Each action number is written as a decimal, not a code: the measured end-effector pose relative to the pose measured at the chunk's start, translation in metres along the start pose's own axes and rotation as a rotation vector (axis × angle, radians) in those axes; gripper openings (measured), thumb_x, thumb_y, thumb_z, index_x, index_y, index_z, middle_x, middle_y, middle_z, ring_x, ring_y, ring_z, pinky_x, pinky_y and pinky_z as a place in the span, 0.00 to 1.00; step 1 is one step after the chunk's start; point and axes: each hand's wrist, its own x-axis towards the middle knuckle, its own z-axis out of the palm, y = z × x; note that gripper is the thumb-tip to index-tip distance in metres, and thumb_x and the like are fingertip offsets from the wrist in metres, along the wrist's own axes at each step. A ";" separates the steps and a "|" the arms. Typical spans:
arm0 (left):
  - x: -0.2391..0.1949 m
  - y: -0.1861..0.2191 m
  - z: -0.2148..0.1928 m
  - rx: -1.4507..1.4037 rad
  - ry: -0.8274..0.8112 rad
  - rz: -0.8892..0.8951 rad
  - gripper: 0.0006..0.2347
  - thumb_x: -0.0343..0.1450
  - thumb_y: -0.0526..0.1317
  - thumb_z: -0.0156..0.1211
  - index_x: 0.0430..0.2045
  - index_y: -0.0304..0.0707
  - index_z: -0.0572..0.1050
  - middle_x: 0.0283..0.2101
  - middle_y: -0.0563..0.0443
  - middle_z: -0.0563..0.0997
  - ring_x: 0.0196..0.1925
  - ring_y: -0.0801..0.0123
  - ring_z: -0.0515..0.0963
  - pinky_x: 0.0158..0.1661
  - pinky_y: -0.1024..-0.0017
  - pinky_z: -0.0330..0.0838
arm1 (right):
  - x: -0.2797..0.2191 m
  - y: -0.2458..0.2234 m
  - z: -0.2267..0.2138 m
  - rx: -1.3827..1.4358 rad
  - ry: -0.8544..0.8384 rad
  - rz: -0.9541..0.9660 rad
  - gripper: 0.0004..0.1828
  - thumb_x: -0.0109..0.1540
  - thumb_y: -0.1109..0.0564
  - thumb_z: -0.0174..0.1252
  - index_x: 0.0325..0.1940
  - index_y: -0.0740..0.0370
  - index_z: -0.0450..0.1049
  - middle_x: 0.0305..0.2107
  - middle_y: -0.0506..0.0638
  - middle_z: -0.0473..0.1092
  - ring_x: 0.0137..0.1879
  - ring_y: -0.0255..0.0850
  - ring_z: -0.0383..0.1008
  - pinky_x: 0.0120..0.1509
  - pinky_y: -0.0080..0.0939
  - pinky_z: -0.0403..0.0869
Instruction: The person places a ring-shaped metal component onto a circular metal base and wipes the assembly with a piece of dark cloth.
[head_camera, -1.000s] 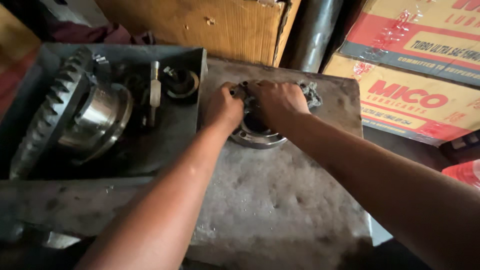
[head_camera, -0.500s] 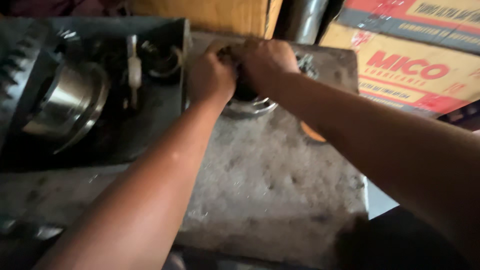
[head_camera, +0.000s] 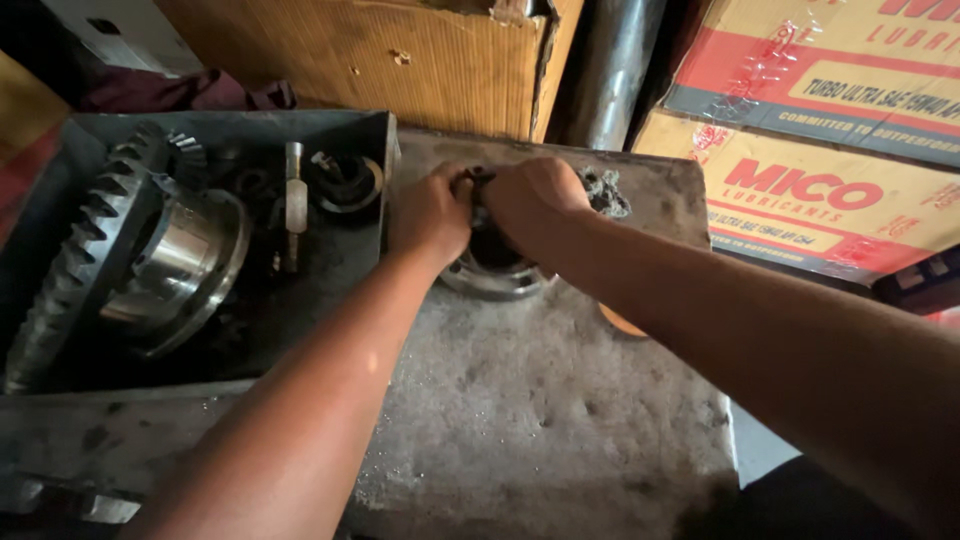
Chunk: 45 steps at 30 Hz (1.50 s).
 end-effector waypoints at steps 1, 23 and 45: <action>-0.002 0.000 -0.001 0.016 -0.015 -0.003 0.10 0.72 0.44 0.55 0.40 0.42 0.79 0.37 0.33 0.83 0.43 0.36 0.80 0.42 0.46 0.73 | 0.001 -0.001 -0.003 -0.001 -0.111 0.022 0.07 0.56 0.56 0.64 0.38 0.55 0.81 0.35 0.53 0.80 0.45 0.49 0.82 0.47 0.48 0.78; -0.022 0.013 -0.005 0.005 0.004 -0.149 0.15 0.75 0.51 0.51 0.40 0.42 0.80 0.40 0.32 0.83 0.46 0.35 0.80 0.46 0.46 0.72 | -0.012 -0.011 0.000 0.082 -0.115 0.092 0.08 0.58 0.53 0.64 0.39 0.55 0.82 0.38 0.55 0.80 0.46 0.51 0.81 0.47 0.51 0.78; -0.008 0.006 0.005 -0.031 0.018 -0.135 0.23 0.77 0.57 0.46 0.34 0.36 0.80 0.38 0.32 0.83 0.45 0.35 0.80 0.44 0.46 0.72 | -0.017 -0.005 -0.009 0.084 0.090 0.067 0.15 0.53 0.52 0.65 0.43 0.56 0.80 0.37 0.56 0.78 0.43 0.52 0.81 0.41 0.51 0.78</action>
